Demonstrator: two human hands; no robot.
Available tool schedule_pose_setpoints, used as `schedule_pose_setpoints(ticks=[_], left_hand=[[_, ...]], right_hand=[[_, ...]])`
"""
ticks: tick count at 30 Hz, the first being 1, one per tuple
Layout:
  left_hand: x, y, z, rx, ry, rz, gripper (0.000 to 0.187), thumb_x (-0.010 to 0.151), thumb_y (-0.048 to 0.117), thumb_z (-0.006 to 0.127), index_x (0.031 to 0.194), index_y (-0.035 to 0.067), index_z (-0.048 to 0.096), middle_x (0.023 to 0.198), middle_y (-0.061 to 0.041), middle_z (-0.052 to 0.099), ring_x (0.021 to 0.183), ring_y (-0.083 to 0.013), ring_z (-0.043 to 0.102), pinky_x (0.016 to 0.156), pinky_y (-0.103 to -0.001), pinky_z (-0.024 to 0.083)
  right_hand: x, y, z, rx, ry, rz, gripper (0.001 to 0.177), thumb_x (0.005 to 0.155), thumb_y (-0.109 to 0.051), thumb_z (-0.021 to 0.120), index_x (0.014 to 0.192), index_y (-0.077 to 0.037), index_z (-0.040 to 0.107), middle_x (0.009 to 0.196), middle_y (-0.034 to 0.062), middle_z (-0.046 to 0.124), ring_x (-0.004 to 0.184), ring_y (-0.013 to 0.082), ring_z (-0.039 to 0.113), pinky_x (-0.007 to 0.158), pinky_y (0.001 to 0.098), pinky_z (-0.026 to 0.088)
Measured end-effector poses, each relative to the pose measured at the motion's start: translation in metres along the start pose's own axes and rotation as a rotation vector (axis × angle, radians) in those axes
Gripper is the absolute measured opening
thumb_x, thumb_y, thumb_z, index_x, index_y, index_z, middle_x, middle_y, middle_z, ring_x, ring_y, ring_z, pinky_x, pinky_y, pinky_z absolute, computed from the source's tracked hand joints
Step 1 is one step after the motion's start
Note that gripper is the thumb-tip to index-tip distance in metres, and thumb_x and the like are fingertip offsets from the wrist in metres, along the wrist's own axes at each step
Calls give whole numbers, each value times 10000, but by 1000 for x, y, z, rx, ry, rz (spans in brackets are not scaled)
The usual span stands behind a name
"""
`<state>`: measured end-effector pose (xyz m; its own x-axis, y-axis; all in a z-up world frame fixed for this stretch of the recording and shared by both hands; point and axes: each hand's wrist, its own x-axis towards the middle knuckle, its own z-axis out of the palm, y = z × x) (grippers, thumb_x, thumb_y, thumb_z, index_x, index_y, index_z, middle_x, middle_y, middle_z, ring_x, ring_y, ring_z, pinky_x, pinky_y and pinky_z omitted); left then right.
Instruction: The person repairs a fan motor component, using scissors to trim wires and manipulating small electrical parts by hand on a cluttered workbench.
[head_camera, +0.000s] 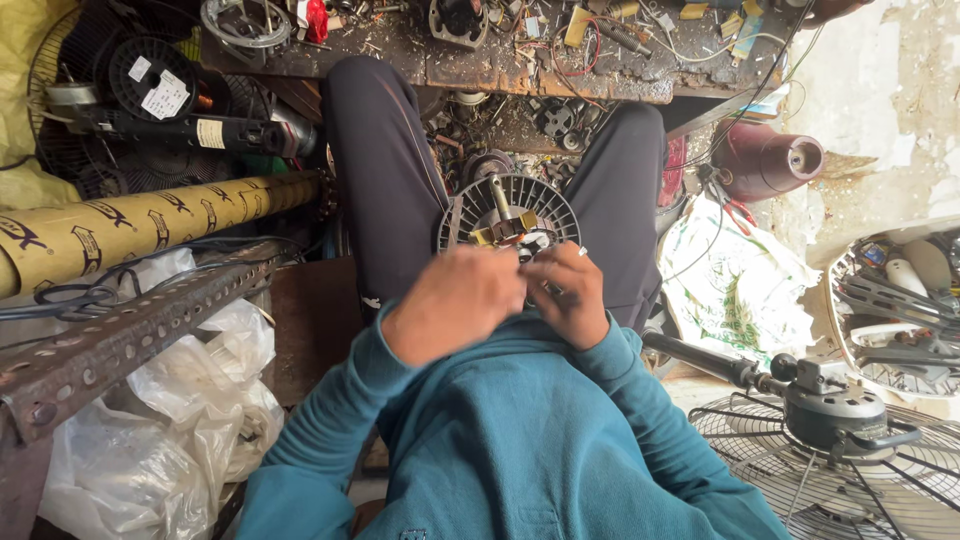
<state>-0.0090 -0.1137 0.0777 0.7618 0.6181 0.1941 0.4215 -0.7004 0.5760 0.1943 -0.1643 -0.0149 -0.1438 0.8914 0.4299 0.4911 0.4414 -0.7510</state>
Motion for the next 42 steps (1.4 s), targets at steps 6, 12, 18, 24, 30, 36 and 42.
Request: schedule_pose_setpoints(ticks=[6, 12, 18, 24, 30, 36, 42], left_hand=[[57, -59, -1, -9, 189, -167, 114, 891, 199, 734, 837, 99, 729, 863, -111, 613, 784, -311, 670, 685, -442, 518], [64, -98, 22, -92, 62, -283, 151, 810, 264, 798, 814, 117, 768, 866, -101, 638, 840, -327, 676, 728, -464, 510], [39, -104, 16, -43, 109, -449, 188, 832, 302, 794, 840, 116, 765, 865, -93, 660, 823, -327, 676, 720, -461, 512], [3, -52, -2, 114, 378, -424, 186, 909, 249, 759, 810, 94, 728, 798, -68, 636, 762, -287, 661, 714, -445, 465], [-25, 0, 22, 77, 351, -331, 76, 918, 166, 726, 889, 96, 737, 781, -41, 612, 743, -235, 635, 725, -421, 424], [-34, 7, 41, 101, 294, -282, 173, 914, 155, 712, 1036, 38, 750, 812, -49, 611, 744, -231, 621, 770, -416, 442], [-34, 15, 34, 222, 222, -259, 56, 895, 117, 686, 872, 96, 733, 799, -2, 597, 834, -192, 626, 1175, -596, 338]], right_hand=[[1, 10, 22, 575, 151, 608, 96, 934, -42, 748, 867, -9, 687, 754, 1, 671, 661, 29, 588, 600, 195, 458], [5, 12, 21, 566, 159, 670, 95, 920, 1, 726, 839, 8, 676, 756, 2, 675, 648, 50, 595, 593, 208, 470], [46, 12, -9, 423, 76, 296, 269, 973, -164, 612, 1126, 52, 664, 1097, 49, 601, 1016, 145, 577, 911, 284, 470], [75, 44, -3, 783, -293, 562, 547, 1088, -443, 382, 1136, 43, 629, 1034, 105, 686, 1002, 183, 644, 945, 305, 473], [70, 57, 0, 827, -334, 590, 580, 1103, -414, 386, 1014, 74, 687, 1106, 96, 655, 996, 191, 640, 942, 324, 497], [32, 30, 15, 255, 174, 288, 302, 1051, -216, 535, 1163, 13, 695, 1169, 92, 627, 1065, 199, 611, 918, 340, 493], [4, -11, 11, -189, -10, -184, 220, 821, -45, 818, 1025, -88, 749, 953, 116, 615, 870, 264, 587, 708, 395, 492]])
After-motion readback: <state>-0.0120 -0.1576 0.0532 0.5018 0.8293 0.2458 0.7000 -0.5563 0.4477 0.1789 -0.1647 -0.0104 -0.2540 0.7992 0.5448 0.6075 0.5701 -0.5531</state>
